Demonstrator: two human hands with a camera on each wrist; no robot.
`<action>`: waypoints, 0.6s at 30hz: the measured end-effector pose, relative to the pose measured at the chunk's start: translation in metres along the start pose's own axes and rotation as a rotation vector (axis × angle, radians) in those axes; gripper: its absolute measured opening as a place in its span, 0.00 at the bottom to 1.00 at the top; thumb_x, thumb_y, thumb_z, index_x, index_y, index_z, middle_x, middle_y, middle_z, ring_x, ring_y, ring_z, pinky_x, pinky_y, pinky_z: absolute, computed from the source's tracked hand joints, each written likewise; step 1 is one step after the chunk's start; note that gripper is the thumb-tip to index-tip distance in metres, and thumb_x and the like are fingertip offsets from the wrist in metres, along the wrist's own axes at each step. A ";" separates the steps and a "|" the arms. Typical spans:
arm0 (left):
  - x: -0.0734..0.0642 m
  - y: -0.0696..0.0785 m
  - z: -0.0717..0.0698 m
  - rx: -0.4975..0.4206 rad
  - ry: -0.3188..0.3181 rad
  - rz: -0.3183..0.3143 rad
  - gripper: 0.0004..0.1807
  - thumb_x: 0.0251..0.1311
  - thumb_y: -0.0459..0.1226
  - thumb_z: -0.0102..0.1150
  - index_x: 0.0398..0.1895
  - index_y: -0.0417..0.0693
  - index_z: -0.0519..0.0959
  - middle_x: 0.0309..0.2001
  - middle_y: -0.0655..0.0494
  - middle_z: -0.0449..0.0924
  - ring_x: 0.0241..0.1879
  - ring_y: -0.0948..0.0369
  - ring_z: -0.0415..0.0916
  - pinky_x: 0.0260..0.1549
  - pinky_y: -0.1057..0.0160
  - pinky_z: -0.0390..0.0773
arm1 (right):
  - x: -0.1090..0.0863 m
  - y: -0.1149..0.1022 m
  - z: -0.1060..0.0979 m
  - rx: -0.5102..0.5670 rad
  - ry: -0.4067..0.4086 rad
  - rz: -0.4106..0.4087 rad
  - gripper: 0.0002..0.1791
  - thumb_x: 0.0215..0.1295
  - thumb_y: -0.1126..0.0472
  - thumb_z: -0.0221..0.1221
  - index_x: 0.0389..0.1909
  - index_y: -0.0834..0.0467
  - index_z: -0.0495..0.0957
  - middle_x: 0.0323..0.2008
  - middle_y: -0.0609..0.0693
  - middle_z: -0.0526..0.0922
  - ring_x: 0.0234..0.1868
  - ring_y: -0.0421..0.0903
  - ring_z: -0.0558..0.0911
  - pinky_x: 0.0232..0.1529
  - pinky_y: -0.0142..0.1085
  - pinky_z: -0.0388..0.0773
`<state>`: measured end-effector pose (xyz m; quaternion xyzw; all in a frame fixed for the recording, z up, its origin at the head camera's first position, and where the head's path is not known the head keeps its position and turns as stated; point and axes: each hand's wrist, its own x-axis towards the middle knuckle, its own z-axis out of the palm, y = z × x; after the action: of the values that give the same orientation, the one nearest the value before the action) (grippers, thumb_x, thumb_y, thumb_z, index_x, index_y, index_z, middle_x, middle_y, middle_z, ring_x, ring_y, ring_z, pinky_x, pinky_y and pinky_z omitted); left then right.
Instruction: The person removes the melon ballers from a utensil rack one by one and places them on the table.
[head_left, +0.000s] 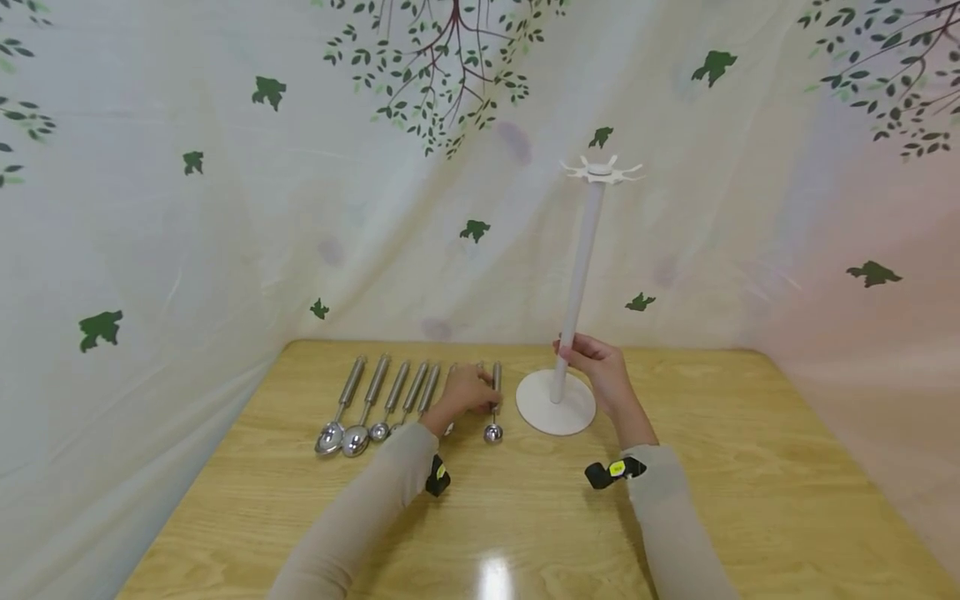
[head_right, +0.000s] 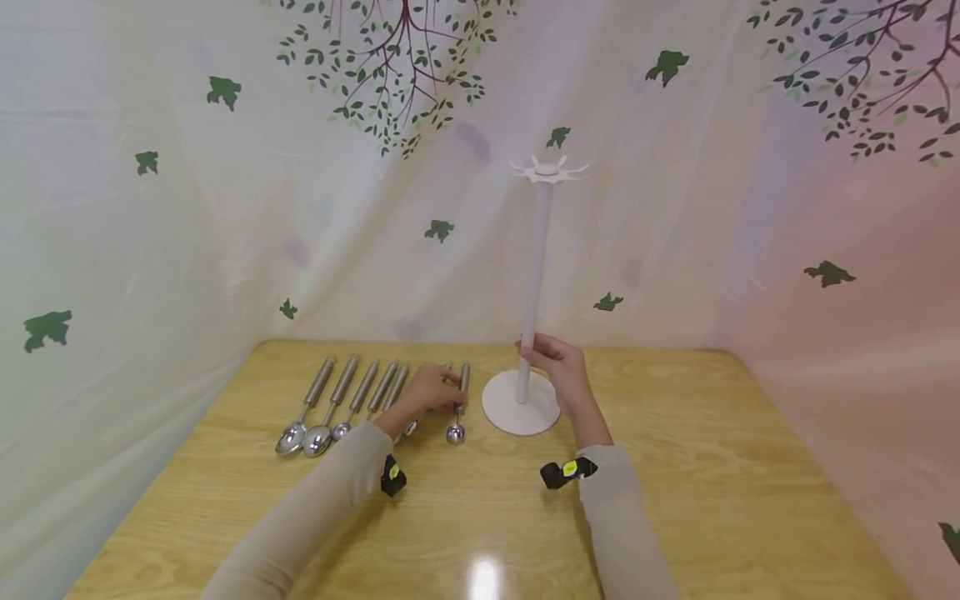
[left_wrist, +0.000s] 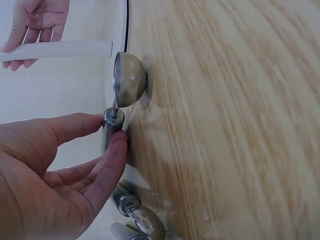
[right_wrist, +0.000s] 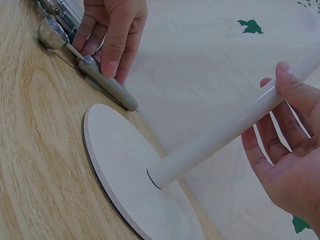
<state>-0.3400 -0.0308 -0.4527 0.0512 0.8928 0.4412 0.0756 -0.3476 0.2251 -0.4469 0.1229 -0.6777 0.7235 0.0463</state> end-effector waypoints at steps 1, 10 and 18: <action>-0.001 0.000 -0.001 -0.013 -0.006 0.000 0.24 0.53 0.32 0.73 0.53 0.30 0.81 0.29 0.42 0.89 0.27 0.51 0.89 0.27 0.65 0.87 | 0.000 0.000 0.000 -0.003 -0.001 -0.004 0.23 0.69 0.60 0.65 0.59 0.70 0.78 0.41 0.37 0.90 0.49 0.38 0.87 0.55 0.29 0.82; -0.007 0.000 -0.008 -0.093 -0.073 -0.057 0.29 0.54 0.29 0.71 0.60 0.28 0.76 0.34 0.40 0.87 0.31 0.50 0.89 0.33 0.61 0.89 | -0.001 -0.001 0.005 0.005 -0.008 0.037 0.19 0.70 0.63 0.63 0.58 0.67 0.80 0.40 0.36 0.90 0.48 0.36 0.86 0.55 0.28 0.82; -0.010 -0.002 -0.016 -0.064 -0.141 0.041 0.35 0.55 0.30 0.71 0.67 0.30 0.71 0.32 0.43 0.87 0.32 0.50 0.87 0.34 0.60 0.88 | -0.004 -0.015 0.007 0.009 -0.010 0.043 0.14 0.71 0.65 0.62 0.54 0.63 0.83 0.41 0.38 0.90 0.49 0.39 0.87 0.54 0.28 0.83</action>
<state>-0.3333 -0.0459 -0.4442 0.0979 0.8695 0.4660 0.1311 -0.3396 0.2202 -0.4330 0.1122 -0.6770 0.7269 0.0265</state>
